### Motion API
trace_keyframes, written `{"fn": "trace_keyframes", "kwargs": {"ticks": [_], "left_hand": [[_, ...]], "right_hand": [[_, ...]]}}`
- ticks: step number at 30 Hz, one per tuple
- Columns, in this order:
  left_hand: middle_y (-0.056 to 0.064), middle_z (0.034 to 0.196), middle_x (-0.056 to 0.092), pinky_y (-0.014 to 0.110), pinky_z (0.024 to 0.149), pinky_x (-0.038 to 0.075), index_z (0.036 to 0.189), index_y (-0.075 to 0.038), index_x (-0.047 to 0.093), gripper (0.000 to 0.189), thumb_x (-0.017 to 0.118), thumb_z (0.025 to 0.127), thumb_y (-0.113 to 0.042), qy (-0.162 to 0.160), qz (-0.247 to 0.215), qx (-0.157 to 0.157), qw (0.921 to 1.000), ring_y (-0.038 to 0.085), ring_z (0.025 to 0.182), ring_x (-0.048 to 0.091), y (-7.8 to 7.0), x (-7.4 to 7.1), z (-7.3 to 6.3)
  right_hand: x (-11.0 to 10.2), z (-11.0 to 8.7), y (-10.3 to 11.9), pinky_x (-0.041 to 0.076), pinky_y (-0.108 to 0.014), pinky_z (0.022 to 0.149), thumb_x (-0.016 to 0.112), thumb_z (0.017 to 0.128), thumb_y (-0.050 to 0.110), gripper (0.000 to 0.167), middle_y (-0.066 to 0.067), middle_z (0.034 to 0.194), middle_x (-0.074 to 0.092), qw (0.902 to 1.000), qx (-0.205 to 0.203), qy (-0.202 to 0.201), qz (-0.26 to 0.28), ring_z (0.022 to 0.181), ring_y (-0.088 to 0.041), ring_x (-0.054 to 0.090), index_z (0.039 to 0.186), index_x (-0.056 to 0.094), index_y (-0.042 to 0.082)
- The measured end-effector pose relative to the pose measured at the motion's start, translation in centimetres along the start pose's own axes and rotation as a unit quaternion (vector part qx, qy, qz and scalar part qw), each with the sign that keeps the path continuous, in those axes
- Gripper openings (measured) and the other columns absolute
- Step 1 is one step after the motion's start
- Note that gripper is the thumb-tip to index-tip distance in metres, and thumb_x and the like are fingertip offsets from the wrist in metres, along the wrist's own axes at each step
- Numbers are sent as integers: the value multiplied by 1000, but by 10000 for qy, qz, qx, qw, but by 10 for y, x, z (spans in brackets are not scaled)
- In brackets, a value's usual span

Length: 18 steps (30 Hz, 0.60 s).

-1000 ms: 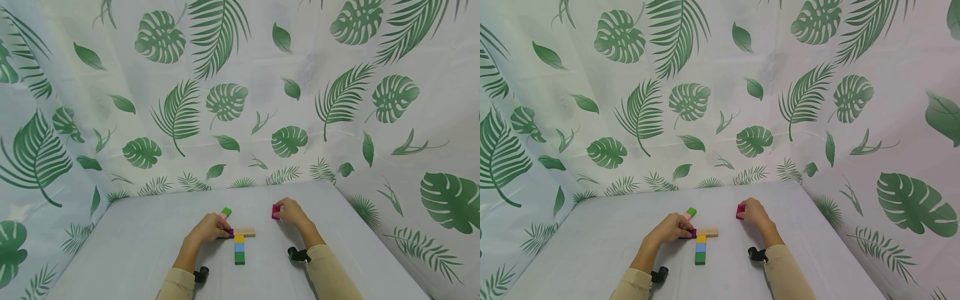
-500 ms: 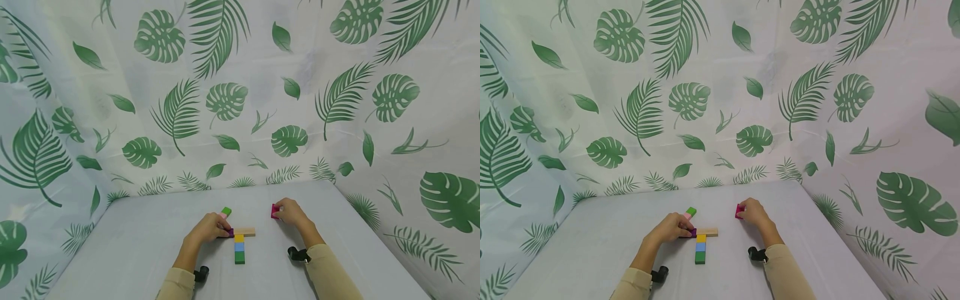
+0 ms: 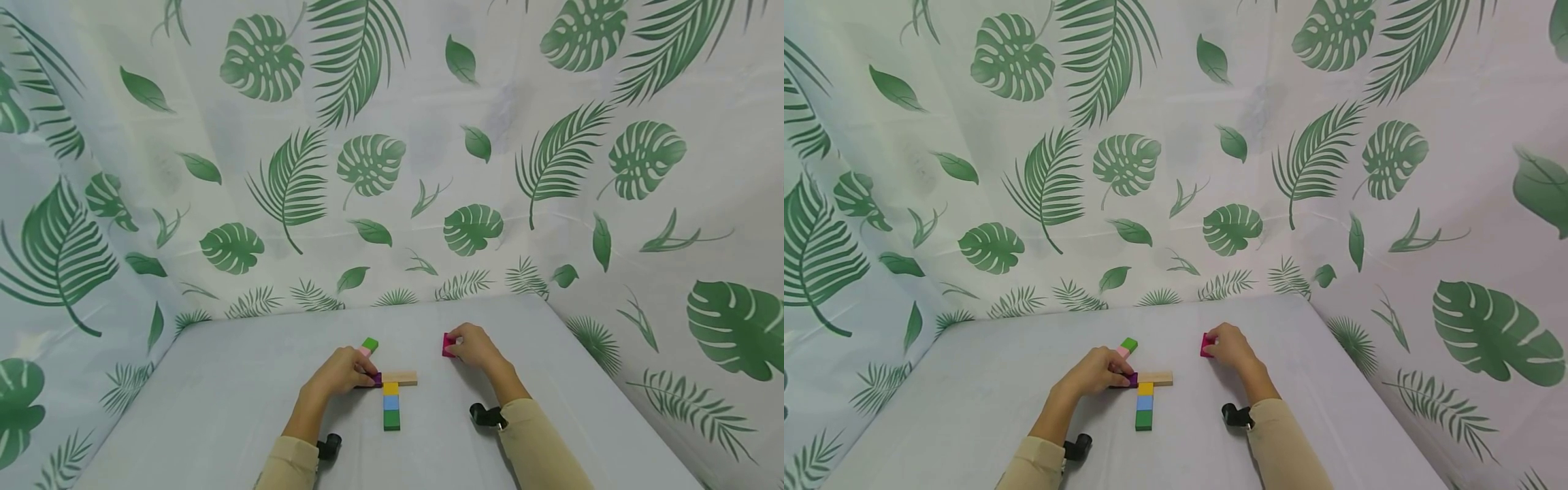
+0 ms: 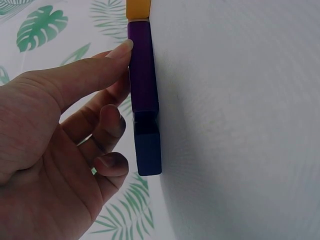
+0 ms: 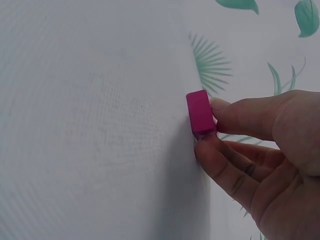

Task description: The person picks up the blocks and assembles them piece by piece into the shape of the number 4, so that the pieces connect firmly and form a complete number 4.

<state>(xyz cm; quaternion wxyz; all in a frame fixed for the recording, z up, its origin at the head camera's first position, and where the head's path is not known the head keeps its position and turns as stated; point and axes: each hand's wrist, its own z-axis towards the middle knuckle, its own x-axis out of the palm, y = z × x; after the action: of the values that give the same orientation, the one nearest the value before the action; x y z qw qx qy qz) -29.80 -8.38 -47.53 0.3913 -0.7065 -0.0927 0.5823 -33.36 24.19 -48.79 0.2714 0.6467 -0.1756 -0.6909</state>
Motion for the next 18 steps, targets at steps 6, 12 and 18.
{"fn": "trace_keyframes", "kwargs": {"ticks": [6, 12, 18], "left_hand": [[3, 98, 76, 38, 82, 54, 99, -10, 83, 12, 82, 88, -8, 12, -15, -38, 10000, 16, 89, 60, 0, 0, 0], [2, 98, 76, 39, 82, 55, 100, -11, 83, 12, 83, 88, -8, 14, 18, -41, 10000, 16, 89, 60, 0, 0, 1], [1, 97, 76, 37, 80, 54, 99, -11, 83, 12, 82, 88, -8, 21, 38, 18, 10000, 14, 88, 60, 1, 1, 2]], "right_hand": [[3, 1, 2, 56, -53, 95, 76, 93, 9, 26, -24, 125, 68, 10000, -20, 65, 70, 112, -37, 65, 115, 75, -4], [5, 1, 7, 58, -47, 88, 77, 92, 8, 25, -22, 122, 70, 9998, -70, 100, 172, 103, -31, 67, 113, 76, -5], [9, 1, 13, 58, -40, 79, 78, 90, 7, 25, -21, 117, 71, 9995, -165, 172, 222, 96, -26, 66, 111, 75, -6]]}}
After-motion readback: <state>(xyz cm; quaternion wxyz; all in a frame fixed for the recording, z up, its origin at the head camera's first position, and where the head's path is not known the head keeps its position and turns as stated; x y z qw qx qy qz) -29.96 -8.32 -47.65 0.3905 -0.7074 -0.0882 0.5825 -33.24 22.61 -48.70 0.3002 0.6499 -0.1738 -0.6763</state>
